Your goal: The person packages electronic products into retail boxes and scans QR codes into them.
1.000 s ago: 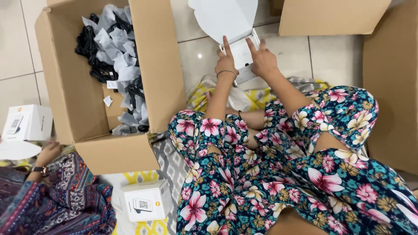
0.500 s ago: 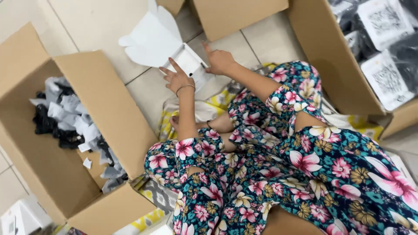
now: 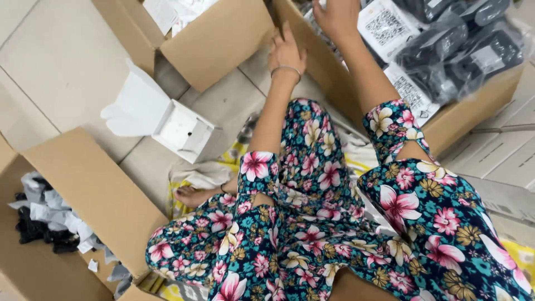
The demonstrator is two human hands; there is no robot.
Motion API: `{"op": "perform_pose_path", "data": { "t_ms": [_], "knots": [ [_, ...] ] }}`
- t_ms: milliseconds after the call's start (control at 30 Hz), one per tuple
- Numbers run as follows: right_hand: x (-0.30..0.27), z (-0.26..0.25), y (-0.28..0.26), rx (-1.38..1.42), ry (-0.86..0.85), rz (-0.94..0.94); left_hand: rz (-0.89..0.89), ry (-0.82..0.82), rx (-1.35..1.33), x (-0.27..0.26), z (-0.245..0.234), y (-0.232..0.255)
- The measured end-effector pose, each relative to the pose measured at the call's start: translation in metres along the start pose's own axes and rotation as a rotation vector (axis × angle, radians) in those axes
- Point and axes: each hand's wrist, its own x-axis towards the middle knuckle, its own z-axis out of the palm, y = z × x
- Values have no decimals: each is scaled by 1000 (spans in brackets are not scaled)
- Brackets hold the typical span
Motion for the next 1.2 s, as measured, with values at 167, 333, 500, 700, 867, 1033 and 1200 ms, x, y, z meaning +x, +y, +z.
{"op": "perform_pose_path", "data": {
  "t_ms": [167,333,500,700,867,1033,1200],
  "knots": [
    [14,-6,70,65,-263,208,-31,-225,98,-2,22,3],
    [31,0,34,-155,-704,399,-146,-281,155,14,18,-40],
    [48,46,84,-165,-755,430,-176,-274,154,22,13,-57],
    [42,4,80,310,-623,533,-27,-109,-34,39,39,-43],
    [41,-19,122,922,-408,709,-74,-45,-471,42,56,-26],
    [38,-67,96,1442,-312,452,-555,-632,-1269,42,10,-24],
    [-9,-147,-73,1666,-359,-129,-145,-944,-2068,46,-35,-71]
  ]
}}
